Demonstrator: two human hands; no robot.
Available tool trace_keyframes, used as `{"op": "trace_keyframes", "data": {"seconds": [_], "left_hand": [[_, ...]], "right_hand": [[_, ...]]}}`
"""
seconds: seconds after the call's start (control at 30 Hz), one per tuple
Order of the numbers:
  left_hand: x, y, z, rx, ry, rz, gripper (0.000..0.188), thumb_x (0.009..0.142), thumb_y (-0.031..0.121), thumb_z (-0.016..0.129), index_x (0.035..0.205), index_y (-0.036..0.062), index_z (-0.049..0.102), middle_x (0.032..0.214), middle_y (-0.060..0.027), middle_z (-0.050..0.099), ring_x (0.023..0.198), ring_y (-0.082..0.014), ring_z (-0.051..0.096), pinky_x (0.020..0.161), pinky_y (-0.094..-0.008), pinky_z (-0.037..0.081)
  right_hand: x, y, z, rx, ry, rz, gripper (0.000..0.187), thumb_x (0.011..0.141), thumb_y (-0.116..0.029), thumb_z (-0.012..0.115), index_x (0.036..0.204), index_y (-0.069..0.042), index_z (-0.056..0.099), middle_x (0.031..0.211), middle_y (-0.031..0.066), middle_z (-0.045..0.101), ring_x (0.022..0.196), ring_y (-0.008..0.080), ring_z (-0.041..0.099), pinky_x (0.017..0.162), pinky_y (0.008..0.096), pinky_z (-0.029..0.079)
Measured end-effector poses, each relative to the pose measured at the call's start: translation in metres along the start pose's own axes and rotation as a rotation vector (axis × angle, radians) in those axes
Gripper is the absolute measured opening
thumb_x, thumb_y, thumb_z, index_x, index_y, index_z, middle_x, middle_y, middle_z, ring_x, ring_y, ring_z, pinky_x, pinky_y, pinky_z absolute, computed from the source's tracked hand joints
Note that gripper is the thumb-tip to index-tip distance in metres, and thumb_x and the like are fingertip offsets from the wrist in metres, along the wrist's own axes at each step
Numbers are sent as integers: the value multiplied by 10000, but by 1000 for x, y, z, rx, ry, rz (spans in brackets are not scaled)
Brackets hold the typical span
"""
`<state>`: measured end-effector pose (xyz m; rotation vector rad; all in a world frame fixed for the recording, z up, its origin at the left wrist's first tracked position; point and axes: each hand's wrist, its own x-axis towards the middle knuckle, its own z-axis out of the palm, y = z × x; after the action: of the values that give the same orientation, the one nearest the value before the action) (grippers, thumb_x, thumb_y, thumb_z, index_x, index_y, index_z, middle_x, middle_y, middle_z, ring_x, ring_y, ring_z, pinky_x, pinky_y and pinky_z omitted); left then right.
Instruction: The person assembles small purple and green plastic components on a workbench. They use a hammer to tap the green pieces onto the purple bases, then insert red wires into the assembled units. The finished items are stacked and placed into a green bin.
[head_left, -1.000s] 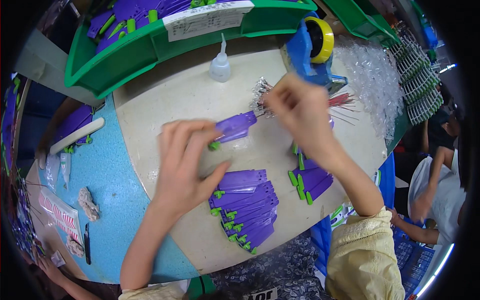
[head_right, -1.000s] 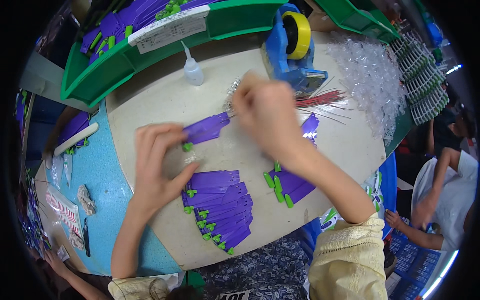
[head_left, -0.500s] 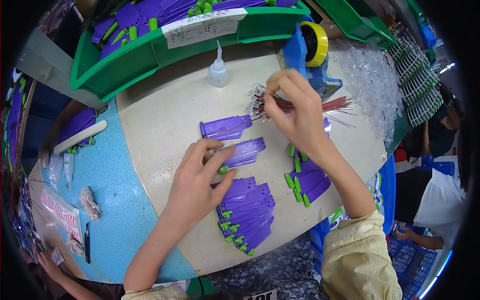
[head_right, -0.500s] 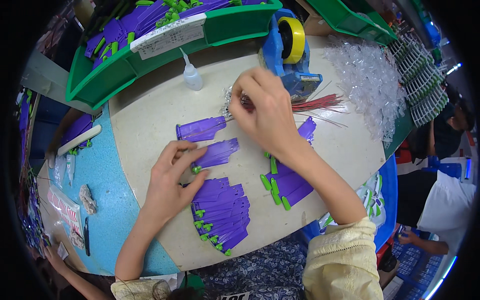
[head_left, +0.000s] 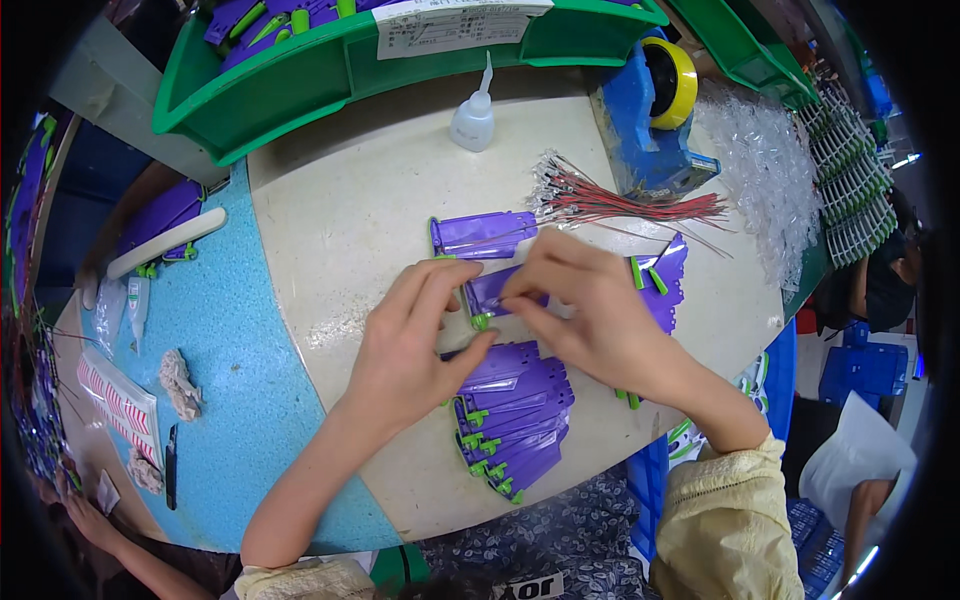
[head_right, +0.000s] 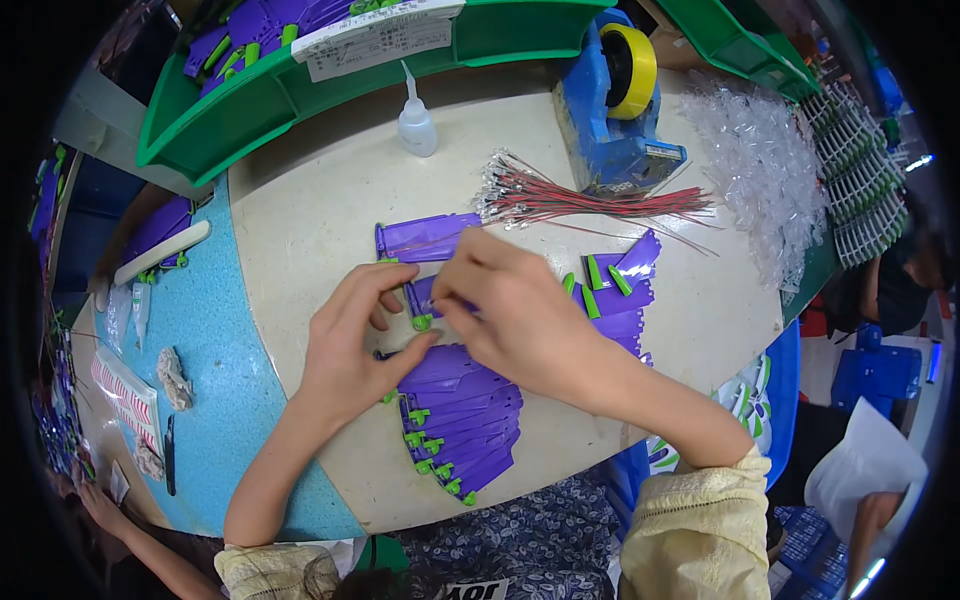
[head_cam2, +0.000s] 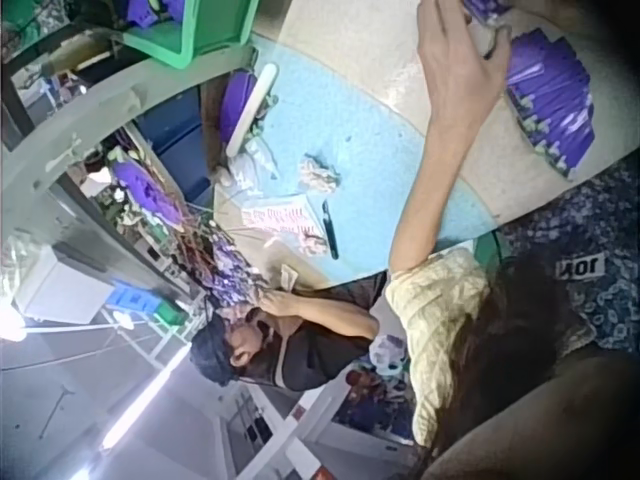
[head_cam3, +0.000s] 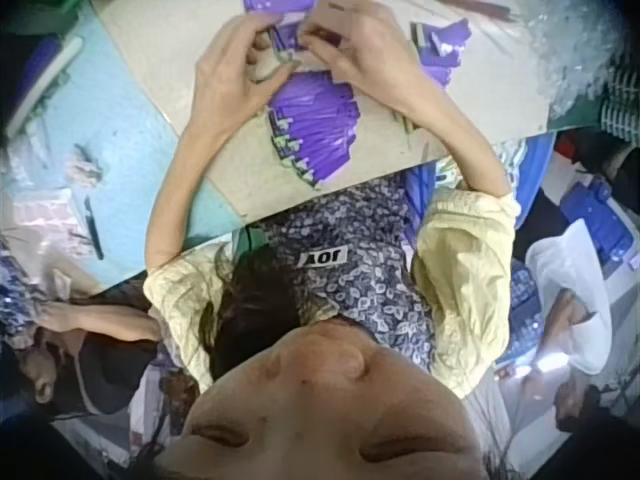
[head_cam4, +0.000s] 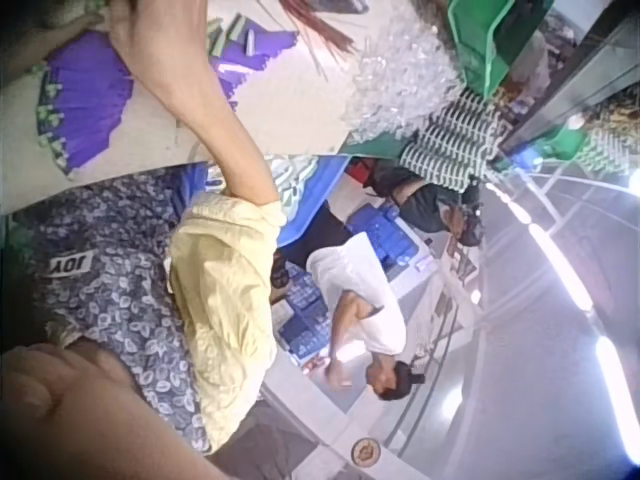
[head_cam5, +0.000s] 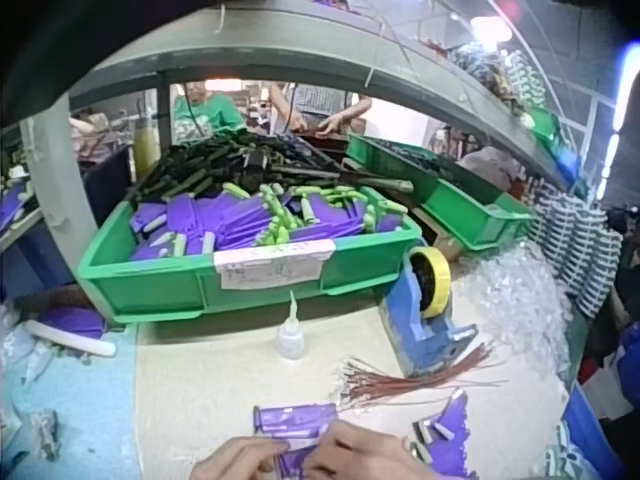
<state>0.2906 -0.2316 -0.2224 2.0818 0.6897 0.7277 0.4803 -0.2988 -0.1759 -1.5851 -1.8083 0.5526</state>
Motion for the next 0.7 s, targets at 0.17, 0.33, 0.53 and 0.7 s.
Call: {"op": "trace_keyframes", "data": {"seconds": [0.17, 0.33, 0.53, 0.7], "left_hand": [[-1, -12, 8, -153, -33, -74, 567, 711, -6, 823, 1208, 24, 552, 1052, -153, 608, 863, -252, 669, 765, -350, 573], [0, -12, 8, -180, 25, -32, 530, 703, 0, 829, 1167, 13, 573, 1041, -158, 624, 917, -278, 691, 801, -362, 582], [0, -12, 9, -154, 24, -64, 494, 660, 26, 867, 1090, 3, 626, 1108, -122, 686, 972, -245, 705, 839, -348, 608], [3, -11, 11, -146, 40, -42, 459, 647, 24, 869, 1037, 8, 626, 1077, -117, 688, 952, -244, 702, 838, -345, 607]], "right_hand": [[24, 16, 11, 5, -167, 71, 64, 746, 1, 726, 789, 8, 679, 765, 102, 583, 663, 239, 585, 591, 358, 456], [3, 11, 6, 277, -260, 293, 148, 761, -4, 733, 907, -3, 761, 732, 123, 592, 600, 219, 570, 554, 353, 432], [-4, 13, 8, 312, -203, 338, 174, 784, 26, 730, 952, 5, 767, 735, 85, 539, 582, 145, 484, 522, 316, 382], [-2, 14, 13, 161, -172, 97, 147, 760, 32, 705, 896, 2, 753, 736, 91, 538, 610, 210, 529, 534, 352, 404]]}}
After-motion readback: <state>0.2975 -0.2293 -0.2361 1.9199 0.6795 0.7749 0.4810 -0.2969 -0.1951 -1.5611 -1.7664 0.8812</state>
